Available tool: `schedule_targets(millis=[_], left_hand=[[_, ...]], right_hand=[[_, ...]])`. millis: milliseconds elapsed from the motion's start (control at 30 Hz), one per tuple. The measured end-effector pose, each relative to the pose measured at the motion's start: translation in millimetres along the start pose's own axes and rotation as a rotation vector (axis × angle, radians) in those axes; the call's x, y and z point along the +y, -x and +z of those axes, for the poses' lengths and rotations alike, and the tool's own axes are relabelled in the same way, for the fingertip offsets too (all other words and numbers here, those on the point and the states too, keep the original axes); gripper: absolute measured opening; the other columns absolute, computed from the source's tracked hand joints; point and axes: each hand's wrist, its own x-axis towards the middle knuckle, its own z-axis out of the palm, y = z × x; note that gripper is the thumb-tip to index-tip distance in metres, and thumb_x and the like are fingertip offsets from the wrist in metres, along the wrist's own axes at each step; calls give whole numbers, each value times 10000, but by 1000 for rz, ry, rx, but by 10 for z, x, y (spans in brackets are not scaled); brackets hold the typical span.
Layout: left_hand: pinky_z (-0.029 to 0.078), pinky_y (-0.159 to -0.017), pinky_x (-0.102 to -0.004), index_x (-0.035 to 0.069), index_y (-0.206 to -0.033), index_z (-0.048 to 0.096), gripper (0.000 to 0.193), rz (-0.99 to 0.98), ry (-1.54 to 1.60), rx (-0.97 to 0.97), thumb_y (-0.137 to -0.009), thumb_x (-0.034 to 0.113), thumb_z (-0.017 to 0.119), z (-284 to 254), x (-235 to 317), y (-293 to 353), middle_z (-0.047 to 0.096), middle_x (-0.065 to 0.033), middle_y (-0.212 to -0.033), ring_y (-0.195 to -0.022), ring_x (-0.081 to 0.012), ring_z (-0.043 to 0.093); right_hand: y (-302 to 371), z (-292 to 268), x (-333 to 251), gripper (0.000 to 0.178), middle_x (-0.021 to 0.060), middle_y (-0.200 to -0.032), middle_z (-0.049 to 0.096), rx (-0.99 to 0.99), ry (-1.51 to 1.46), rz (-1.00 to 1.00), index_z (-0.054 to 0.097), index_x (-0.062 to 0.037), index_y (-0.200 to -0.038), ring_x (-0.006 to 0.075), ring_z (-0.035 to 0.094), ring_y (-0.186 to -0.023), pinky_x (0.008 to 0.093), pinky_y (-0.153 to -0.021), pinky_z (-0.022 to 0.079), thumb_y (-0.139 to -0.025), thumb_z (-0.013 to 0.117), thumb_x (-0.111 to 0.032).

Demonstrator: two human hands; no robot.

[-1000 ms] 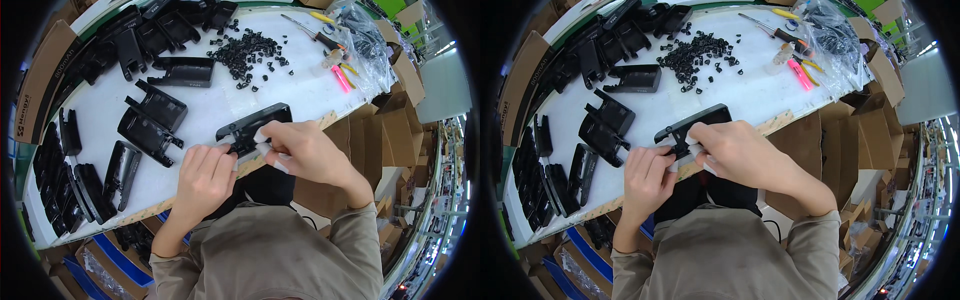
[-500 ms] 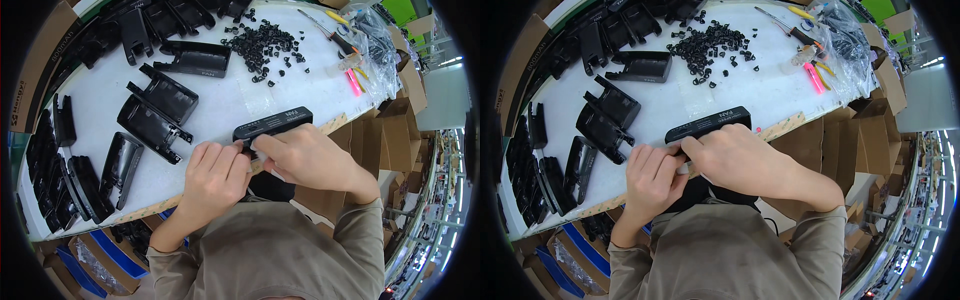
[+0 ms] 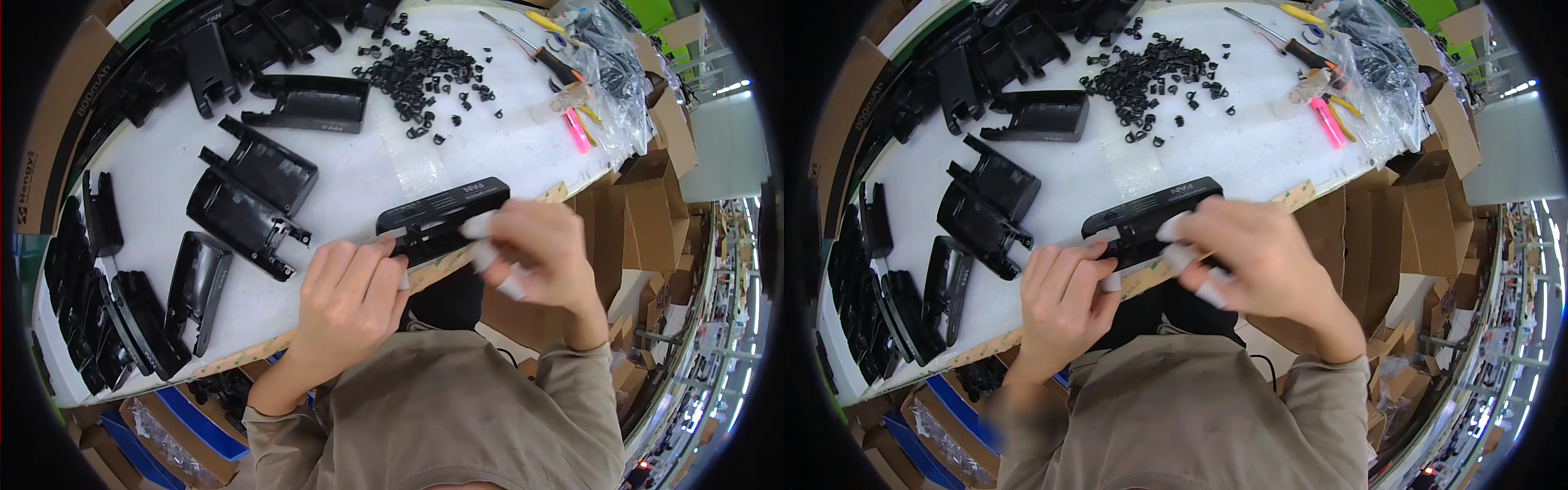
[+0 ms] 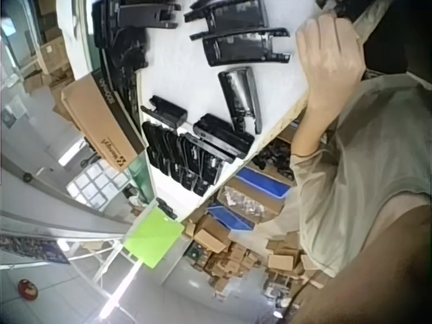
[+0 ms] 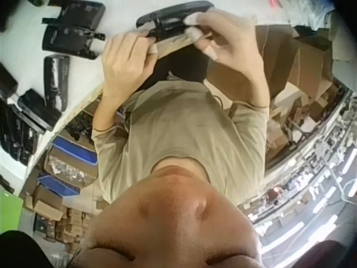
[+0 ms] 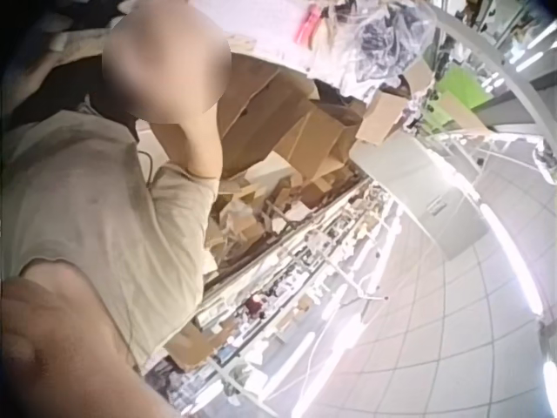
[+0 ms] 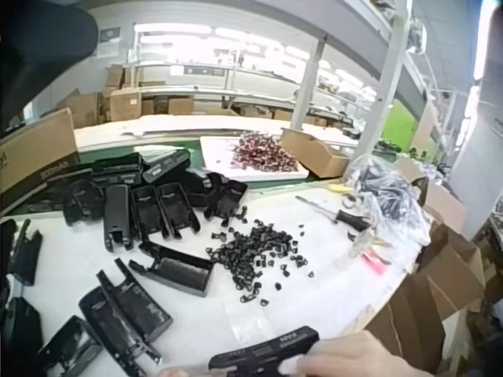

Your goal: The person assembles small plastic electronic housings by applying adhesive from a bottle and inserting small plastic parts into them by hand.

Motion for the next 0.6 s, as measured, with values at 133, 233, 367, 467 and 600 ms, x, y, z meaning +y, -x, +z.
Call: schedule_targets(millis=[133,233,367,467,600], left_hand=[[409,-593,-331,6,-750,537,166,22,-44,-15,-635,9,657,-3,19,-20,585,-96,-827,-636,-225,495],[407,-587,-331,10,-753,539,178,17,-59,-18,-621,3,658,-4,31,-8,592,-97,-828,-633,-227,498],[407,-585,-333,15,-758,542,191,8,-56,-12,-607,-5,658,-3,34,-16,599,-99,-830,-629,-230,498],[408,-586,-334,20,-751,539,186,11,-56,-19,-611,-5,660,-3,31,-34,601,-99,-840,-625,-229,498],[411,-592,-336,16,-765,552,180,13,-68,-33,-621,1,660,-1,35,-32,600,-103,-843,-624,-228,498]], right_hand=[[412,-144,514,110,14,-706,564,638,-42,277,621,-15,-833,63,508,-617,196,-546,405,-774,640,-106],[376,-272,922,248,63,-888,584,792,-60,513,547,33,-1025,99,536,-772,231,-661,457,-813,614,-75],[231,-181,1276,536,177,-1104,604,712,-102,442,372,23,-1226,212,576,-999,318,-839,459,-785,655,-89],[52,-88,1336,506,171,-1076,621,614,-97,412,373,7,-1199,207,578,-1003,293,-864,433,-789,656,-89],[87,-92,1330,430,160,-1056,630,647,-371,407,389,-17,-1130,199,578,-984,286,-833,436,-796,652,-77]])
